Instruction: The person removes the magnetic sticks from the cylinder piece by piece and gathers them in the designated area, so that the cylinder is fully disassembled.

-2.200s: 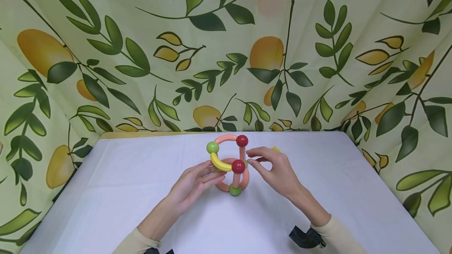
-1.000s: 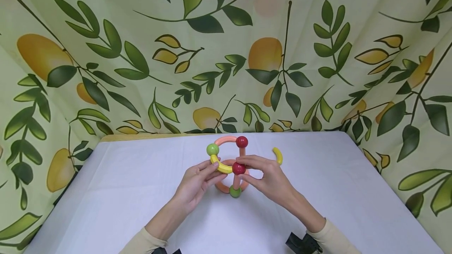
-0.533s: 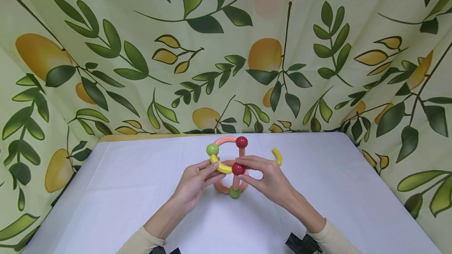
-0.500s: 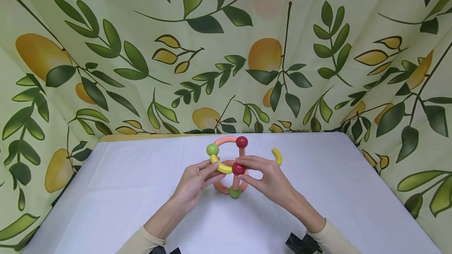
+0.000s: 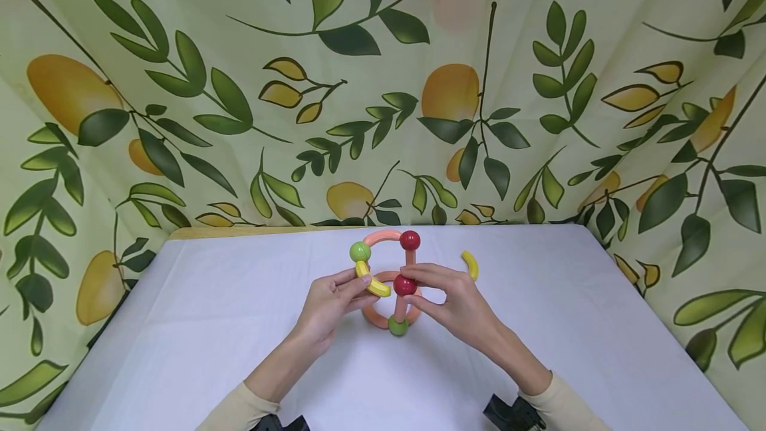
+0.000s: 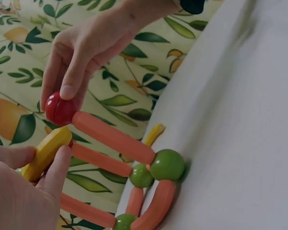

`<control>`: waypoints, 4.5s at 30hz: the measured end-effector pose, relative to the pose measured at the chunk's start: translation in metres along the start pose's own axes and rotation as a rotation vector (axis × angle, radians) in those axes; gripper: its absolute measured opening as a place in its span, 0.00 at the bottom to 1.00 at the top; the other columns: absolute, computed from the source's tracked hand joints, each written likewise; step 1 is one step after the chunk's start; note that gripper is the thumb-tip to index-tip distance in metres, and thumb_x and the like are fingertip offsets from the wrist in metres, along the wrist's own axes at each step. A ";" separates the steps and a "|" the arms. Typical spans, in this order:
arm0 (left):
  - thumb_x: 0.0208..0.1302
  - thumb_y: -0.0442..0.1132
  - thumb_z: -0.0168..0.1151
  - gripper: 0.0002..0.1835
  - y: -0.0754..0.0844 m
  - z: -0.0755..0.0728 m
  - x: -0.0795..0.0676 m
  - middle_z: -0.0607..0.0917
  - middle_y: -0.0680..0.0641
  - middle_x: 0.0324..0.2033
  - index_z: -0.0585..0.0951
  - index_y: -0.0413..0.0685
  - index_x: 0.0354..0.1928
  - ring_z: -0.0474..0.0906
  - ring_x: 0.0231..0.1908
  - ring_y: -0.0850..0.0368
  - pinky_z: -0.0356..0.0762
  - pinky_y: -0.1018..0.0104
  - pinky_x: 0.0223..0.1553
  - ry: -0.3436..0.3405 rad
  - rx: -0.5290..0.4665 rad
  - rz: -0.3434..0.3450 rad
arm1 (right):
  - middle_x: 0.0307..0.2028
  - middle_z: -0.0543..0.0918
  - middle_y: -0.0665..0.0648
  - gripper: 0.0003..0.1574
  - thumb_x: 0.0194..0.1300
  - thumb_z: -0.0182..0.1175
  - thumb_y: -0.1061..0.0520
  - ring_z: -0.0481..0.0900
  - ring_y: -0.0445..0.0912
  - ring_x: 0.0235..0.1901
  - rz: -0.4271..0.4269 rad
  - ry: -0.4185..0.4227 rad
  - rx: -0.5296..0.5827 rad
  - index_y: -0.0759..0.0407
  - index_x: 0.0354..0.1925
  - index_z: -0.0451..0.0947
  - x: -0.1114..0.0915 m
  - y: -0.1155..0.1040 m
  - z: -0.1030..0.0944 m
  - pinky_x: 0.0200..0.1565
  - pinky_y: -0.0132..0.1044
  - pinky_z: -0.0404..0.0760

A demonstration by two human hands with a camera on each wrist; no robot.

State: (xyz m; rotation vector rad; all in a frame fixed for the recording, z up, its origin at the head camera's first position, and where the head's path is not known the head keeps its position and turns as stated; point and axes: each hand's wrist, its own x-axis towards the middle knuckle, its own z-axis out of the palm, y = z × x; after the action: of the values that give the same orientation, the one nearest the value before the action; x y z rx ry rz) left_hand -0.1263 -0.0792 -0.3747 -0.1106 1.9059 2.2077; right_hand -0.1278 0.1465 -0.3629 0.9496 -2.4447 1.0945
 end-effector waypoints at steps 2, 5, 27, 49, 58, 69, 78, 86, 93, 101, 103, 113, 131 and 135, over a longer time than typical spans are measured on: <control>0.66 0.40 0.65 0.22 0.000 0.000 0.000 0.87 0.39 0.45 0.79 0.35 0.58 0.87 0.42 0.51 0.81 0.63 0.48 0.017 0.039 0.026 | 0.49 0.86 0.55 0.31 0.46 0.76 0.68 0.83 0.50 0.51 0.005 -0.002 -0.004 0.62 0.52 0.83 0.000 0.000 0.001 0.49 0.42 0.82; 0.65 0.39 0.65 0.23 0.000 0.001 0.001 0.86 0.38 0.45 0.78 0.33 0.58 0.87 0.40 0.50 0.81 0.61 0.48 0.040 0.097 0.069 | 0.49 0.86 0.55 0.32 0.46 0.76 0.68 0.83 0.50 0.51 0.017 -0.006 -0.008 0.63 0.53 0.82 0.000 0.000 0.001 0.49 0.42 0.82; 0.58 0.37 0.72 0.17 -0.011 0.001 0.007 0.87 0.45 0.34 0.84 0.36 0.46 0.82 0.33 0.56 0.81 0.73 0.33 0.234 0.474 0.320 | 0.49 0.86 0.54 0.31 0.46 0.76 0.67 0.82 0.49 0.52 0.021 0.000 -0.002 0.61 0.52 0.83 0.000 0.000 0.001 0.50 0.41 0.82; 0.58 0.45 0.73 0.23 -0.016 -0.010 -0.002 0.85 0.45 0.42 0.81 0.42 0.52 0.83 0.37 0.56 0.81 0.72 0.35 0.284 0.425 0.307 | 0.49 0.86 0.53 0.30 0.47 0.76 0.66 0.82 0.48 0.52 0.034 0.010 0.015 0.61 0.52 0.83 0.000 0.001 0.001 0.50 0.41 0.82; 0.59 0.34 0.71 0.15 -0.005 -0.022 -0.017 0.85 0.46 0.42 0.81 0.43 0.48 0.82 0.39 0.57 0.80 0.73 0.44 0.289 0.380 0.681 | 0.49 0.86 0.52 0.30 0.48 0.76 0.67 0.83 0.46 0.51 0.029 0.007 0.029 0.59 0.53 0.83 0.000 0.001 0.003 0.49 0.39 0.82; 0.55 0.29 0.72 0.17 -0.020 -0.001 -0.029 0.86 0.49 0.41 0.83 0.42 0.47 0.85 0.39 0.55 0.82 0.67 0.45 0.065 0.399 0.685 | 0.49 0.85 0.52 0.29 0.50 0.75 0.65 0.84 0.45 0.50 0.043 -0.007 0.064 0.60 0.53 0.82 0.002 -0.001 0.003 0.49 0.37 0.82; 0.55 0.29 0.72 0.18 -0.031 0.006 -0.024 0.86 0.47 0.42 0.83 0.40 0.49 0.85 0.41 0.48 0.82 0.69 0.44 -0.014 0.375 0.544 | 0.50 0.85 0.53 0.29 0.50 0.75 0.65 0.84 0.45 0.50 0.030 -0.002 0.070 0.60 0.53 0.82 0.002 0.000 0.003 0.49 0.37 0.82; 0.57 0.26 0.69 0.19 -0.037 0.010 -0.018 0.85 0.36 0.47 0.81 0.32 0.52 0.84 0.46 0.40 0.82 0.67 0.44 -0.063 0.391 0.512 | 0.50 0.85 0.53 0.29 0.50 0.75 0.65 0.84 0.45 0.50 0.027 -0.009 0.092 0.61 0.53 0.82 0.003 0.001 0.001 0.49 0.36 0.82; 0.57 0.28 0.70 0.20 -0.042 0.014 -0.013 0.85 0.35 0.47 0.81 0.29 0.52 0.84 0.46 0.39 0.82 0.67 0.42 -0.088 0.384 0.514 | 0.51 0.84 0.54 0.29 0.50 0.74 0.66 0.83 0.46 0.50 0.031 -0.015 0.113 0.62 0.53 0.82 0.002 0.003 0.000 0.49 0.34 0.81; 0.56 0.27 0.71 0.19 -0.047 0.024 -0.003 0.87 0.41 0.46 0.83 0.35 0.51 0.86 0.45 0.50 0.83 0.68 0.40 -0.103 0.429 0.586 | 0.50 0.85 0.53 0.29 0.50 0.74 0.65 0.83 0.45 0.50 0.026 -0.008 0.127 0.61 0.53 0.82 0.001 0.003 0.000 0.48 0.34 0.82; 0.55 0.26 0.71 0.18 -0.047 0.027 -0.002 0.87 0.41 0.45 0.83 0.35 0.50 0.86 0.44 0.50 0.83 0.69 0.39 -0.101 0.441 0.610 | 0.50 0.85 0.53 0.29 0.50 0.74 0.65 0.83 0.45 0.51 0.023 -0.006 0.130 0.59 0.53 0.82 0.001 0.003 0.000 0.48 0.33 0.82; 0.55 0.28 0.71 0.14 -0.047 0.033 0.003 0.89 0.45 0.39 0.85 0.37 0.46 0.87 0.39 0.54 0.82 0.74 0.35 -0.047 0.541 0.660 | 0.50 0.85 0.54 0.29 0.50 0.74 0.67 0.83 0.46 0.50 0.010 0.005 0.133 0.63 0.53 0.82 0.000 0.004 0.001 0.48 0.33 0.82; 0.55 0.27 0.71 0.15 -0.050 0.034 0.001 0.88 0.44 0.40 0.85 0.36 0.46 0.87 0.40 0.53 0.82 0.72 0.35 -0.041 0.517 0.650 | 0.49 0.85 0.54 0.29 0.50 0.74 0.66 0.84 0.46 0.49 0.017 0.009 0.146 0.60 0.53 0.83 0.000 0.005 0.002 0.46 0.35 0.83; 0.55 0.26 0.71 0.15 -0.050 0.034 0.001 0.88 0.44 0.40 0.85 0.36 0.46 0.87 0.40 0.53 0.82 0.73 0.35 -0.045 0.510 0.649 | 0.49 0.86 0.56 0.28 0.50 0.74 0.66 0.84 0.48 0.49 0.008 0.011 0.154 0.61 0.53 0.83 0.000 0.006 0.002 0.45 0.36 0.83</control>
State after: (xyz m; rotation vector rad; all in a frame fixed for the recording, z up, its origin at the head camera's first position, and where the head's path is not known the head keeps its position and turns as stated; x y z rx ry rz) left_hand -0.1137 -0.0389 -0.4186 0.7261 2.6750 1.9088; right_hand -0.1315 0.1483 -0.3677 0.9757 -2.3851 1.3029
